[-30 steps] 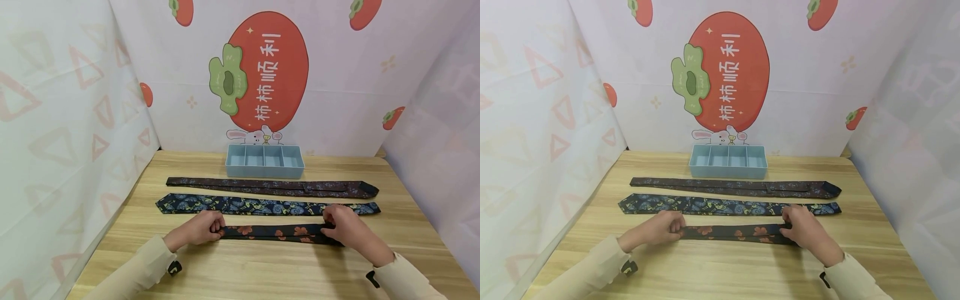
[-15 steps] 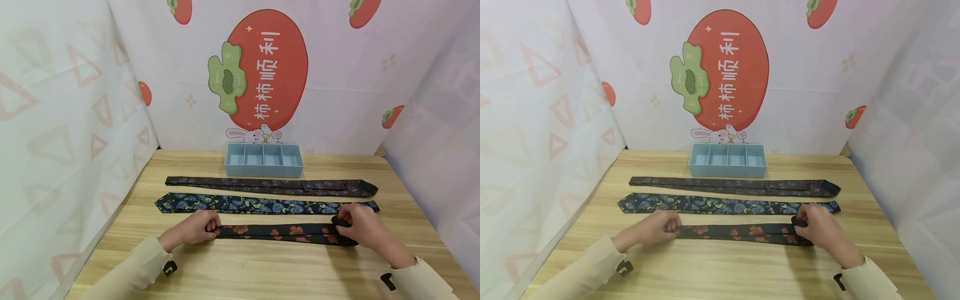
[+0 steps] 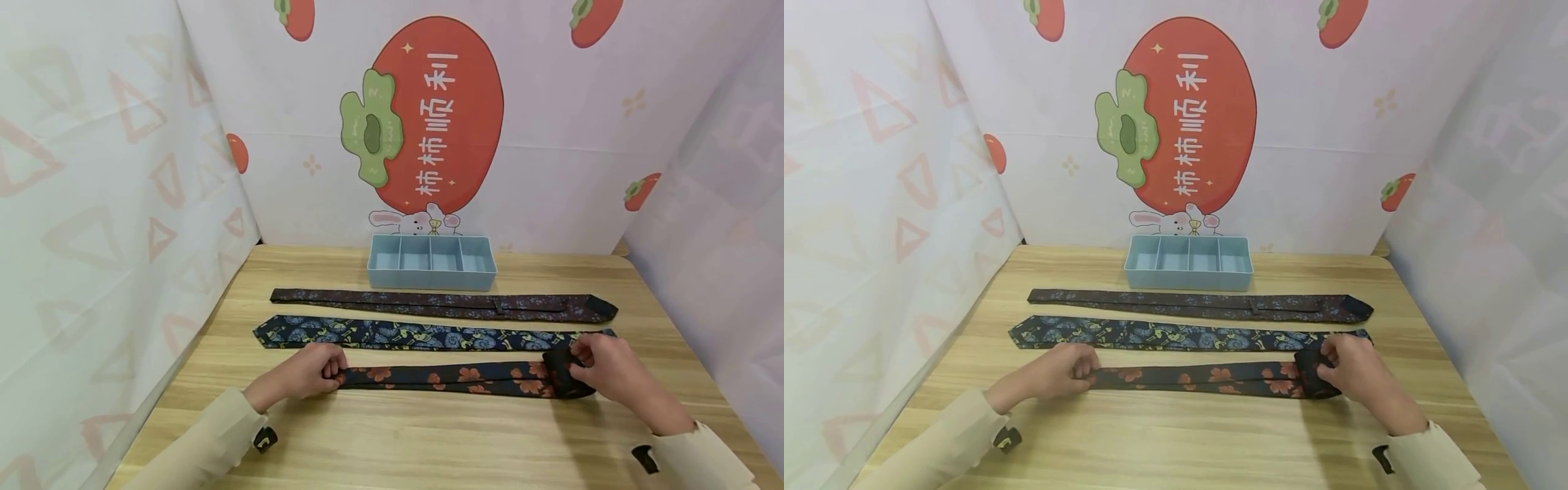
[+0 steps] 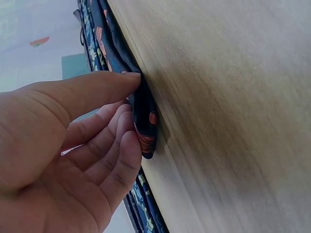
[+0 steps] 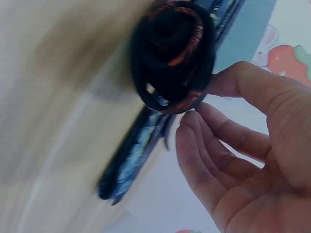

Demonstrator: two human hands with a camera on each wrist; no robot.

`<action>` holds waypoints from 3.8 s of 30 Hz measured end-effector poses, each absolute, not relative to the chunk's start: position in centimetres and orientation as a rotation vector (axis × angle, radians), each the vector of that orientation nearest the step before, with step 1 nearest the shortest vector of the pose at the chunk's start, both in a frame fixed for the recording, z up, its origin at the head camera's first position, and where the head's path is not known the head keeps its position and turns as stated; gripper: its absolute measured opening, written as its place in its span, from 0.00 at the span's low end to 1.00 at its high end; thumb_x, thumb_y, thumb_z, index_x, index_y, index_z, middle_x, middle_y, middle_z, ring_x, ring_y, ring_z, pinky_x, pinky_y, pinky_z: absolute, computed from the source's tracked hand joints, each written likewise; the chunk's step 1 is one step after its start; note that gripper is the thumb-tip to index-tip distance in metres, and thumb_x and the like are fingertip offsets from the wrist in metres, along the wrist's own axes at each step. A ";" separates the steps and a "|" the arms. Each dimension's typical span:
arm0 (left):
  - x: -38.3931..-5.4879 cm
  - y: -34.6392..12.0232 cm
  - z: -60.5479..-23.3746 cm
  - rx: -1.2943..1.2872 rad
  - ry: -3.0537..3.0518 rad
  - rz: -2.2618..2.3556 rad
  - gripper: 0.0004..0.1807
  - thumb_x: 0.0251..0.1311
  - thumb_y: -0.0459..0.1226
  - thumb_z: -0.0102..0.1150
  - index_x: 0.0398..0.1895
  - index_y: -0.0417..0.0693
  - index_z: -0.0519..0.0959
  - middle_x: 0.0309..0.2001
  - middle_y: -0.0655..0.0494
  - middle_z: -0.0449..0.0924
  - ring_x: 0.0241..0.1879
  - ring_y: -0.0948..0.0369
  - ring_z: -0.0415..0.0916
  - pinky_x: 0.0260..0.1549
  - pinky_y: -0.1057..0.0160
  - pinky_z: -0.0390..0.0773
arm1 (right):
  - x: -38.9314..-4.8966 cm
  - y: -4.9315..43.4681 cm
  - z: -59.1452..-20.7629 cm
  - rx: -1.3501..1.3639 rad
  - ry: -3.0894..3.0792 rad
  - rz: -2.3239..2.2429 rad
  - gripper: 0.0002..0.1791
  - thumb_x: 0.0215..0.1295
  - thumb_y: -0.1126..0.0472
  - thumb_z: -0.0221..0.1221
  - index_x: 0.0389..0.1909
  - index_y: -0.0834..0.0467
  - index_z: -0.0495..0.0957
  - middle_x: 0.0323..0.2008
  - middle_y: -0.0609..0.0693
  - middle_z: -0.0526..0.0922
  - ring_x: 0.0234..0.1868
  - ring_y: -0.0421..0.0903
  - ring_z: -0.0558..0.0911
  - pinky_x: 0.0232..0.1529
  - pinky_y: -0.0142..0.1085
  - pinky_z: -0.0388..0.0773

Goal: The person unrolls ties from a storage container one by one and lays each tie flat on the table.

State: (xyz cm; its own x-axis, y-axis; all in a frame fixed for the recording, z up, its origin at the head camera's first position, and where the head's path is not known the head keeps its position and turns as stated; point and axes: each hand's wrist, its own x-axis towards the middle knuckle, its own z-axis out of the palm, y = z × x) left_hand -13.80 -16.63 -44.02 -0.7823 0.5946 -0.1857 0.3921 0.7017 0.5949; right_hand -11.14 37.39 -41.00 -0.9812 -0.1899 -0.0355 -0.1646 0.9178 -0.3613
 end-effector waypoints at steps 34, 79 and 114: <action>-13.5 -17.6 -44.0 0.749 2.573 0.767 0.09 0.62 0.30 0.73 0.42 0.45 0.83 0.32 0.60 0.80 0.32 0.68 0.74 0.33 0.68 0.79 | -10.9 38.7 -41.6 -0.250 3.130 -0.524 0.17 0.48 0.65 0.78 0.34 0.67 0.81 0.29 0.53 0.83 0.30 0.45 0.79 0.30 0.40 0.78; -13.0 -21.7 -43.6 0.701 2.658 0.722 0.09 0.60 0.29 0.75 0.40 0.46 0.83 0.31 0.61 0.80 0.31 0.69 0.73 0.31 0.68 0.78 | -11.7 40.0 -42.6 -0.291 3.134 -0.501 0.14 0.51 0.67 0.77 0.32 0.66 0.80 0.28 0.54 0.83 0.29 0.48 0.81 0.30 0.45 0.80; -12.8 -25.3 -43.7 0.621 2.678 0.714 0.10 0.59 0.29 0.75 0.39 0.47 0.82 0.31 0.62 0.79 0.31 0.71 0.72 0.31 0.68 0.78 | -11.5 39.2 -42.7 -0.327 3.106 -0.389 0.18 0.48 0.66 0.80 0.34 0.67 0.80 0.30 0.56 0.80 0.29 0.48 0.79 0.29 0.45 0.79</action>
State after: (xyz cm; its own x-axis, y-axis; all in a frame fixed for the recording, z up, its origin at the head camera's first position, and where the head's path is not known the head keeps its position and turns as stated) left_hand -12.81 -25.31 -43.73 -0.8613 0.4778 -0.1727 0.3284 0.7829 0.5284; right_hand -11.47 39.24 -42.68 -0.9784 -0.2045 0.0315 -0.2060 0.9478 -0.2435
